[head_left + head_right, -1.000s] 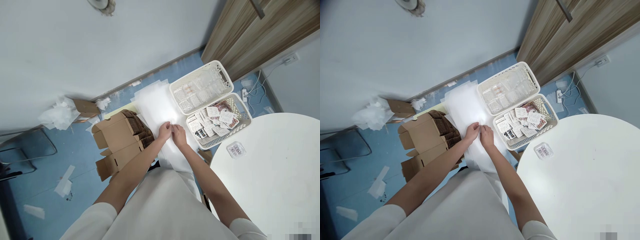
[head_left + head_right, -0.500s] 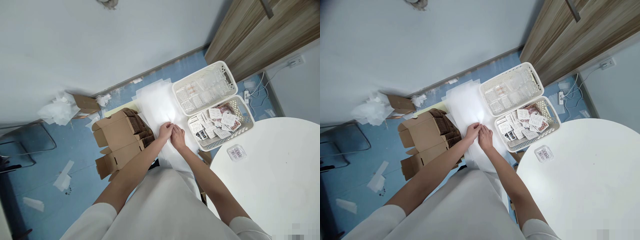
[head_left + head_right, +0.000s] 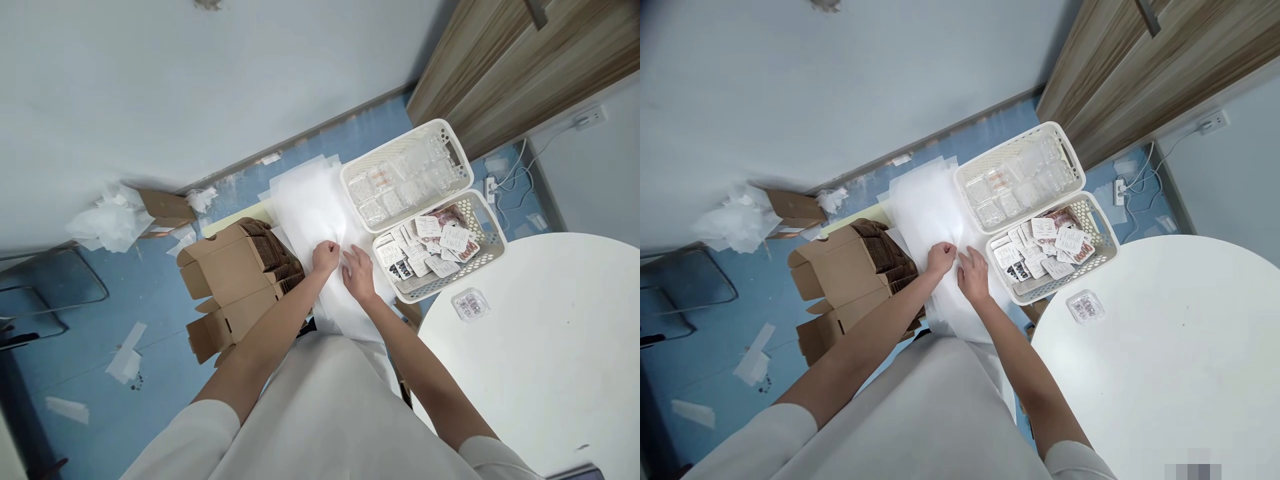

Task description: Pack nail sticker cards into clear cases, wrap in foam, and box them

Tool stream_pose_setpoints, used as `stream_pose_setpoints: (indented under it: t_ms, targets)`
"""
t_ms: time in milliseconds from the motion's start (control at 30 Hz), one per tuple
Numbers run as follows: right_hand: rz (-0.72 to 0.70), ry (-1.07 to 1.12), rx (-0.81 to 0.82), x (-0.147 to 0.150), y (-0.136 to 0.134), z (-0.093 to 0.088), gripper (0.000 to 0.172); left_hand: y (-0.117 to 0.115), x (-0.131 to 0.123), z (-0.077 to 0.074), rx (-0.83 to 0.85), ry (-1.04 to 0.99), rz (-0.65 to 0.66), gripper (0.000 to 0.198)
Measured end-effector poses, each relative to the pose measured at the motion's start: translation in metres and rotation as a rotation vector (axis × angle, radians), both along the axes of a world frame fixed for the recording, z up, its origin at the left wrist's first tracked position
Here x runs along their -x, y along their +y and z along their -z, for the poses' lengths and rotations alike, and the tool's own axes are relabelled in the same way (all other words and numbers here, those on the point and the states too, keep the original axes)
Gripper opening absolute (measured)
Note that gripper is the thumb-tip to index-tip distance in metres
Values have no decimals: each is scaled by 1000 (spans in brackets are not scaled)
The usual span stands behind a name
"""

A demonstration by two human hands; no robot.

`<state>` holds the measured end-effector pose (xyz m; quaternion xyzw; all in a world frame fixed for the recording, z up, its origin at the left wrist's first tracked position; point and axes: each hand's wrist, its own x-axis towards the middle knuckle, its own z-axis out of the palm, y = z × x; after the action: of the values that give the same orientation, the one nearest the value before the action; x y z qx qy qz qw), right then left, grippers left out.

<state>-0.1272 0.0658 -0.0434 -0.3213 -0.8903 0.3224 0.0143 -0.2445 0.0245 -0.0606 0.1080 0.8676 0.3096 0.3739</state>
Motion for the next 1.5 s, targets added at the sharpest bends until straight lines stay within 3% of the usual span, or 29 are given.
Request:
stream_pose_setpoints:
  t_ms: [67,167,300,433,633,767,867,1033,1133,1233,1367,1500]
  targets:
    - [142,-7,4,2,1,-2,42,-2,-1,2,-29,-30,-6,15]
    - [196,-18,57,8,5,-3,39,-4,-2,4,-65,-80,-43,14]
    - [93,-4,133,17,12,-3,31,-4,-4,1,-101,-121,-102,14]
    - [-6,-20,120,23,18,-13,40,-10,-8,-16,-128,-116,-122,20]
    - [-90,-123,-67,22,18,-61,60,-36,-19,-62,-224,-86,-31,47]
    - [-179,-82,-163,8,12,-101,61,-59,-31,-85,-304,-66,65,53]
    - [-155,-45,-233,-14,7,-126,54,-71,-44,-94,-325,-38,126,58]
    - [-7,80,-263,-67,-4,-152,41,-80,-67,-95,-280,-74,146,72]
    - [111,209,-210,-105,-12,-157,42,-80,-81,-95,-235,-165,123,82]
    - [323,334,-112,-143,-23,-157,40,-76,-100,-96,-263,-336,144,86]
    - [635,431,-47,-196,-41,-151,36,-66,-135,-98,-397,-595,261,73]
    - [960,450,-9,-255,-60,-142,38,-48,-181,-98,-505,-583,411,55]
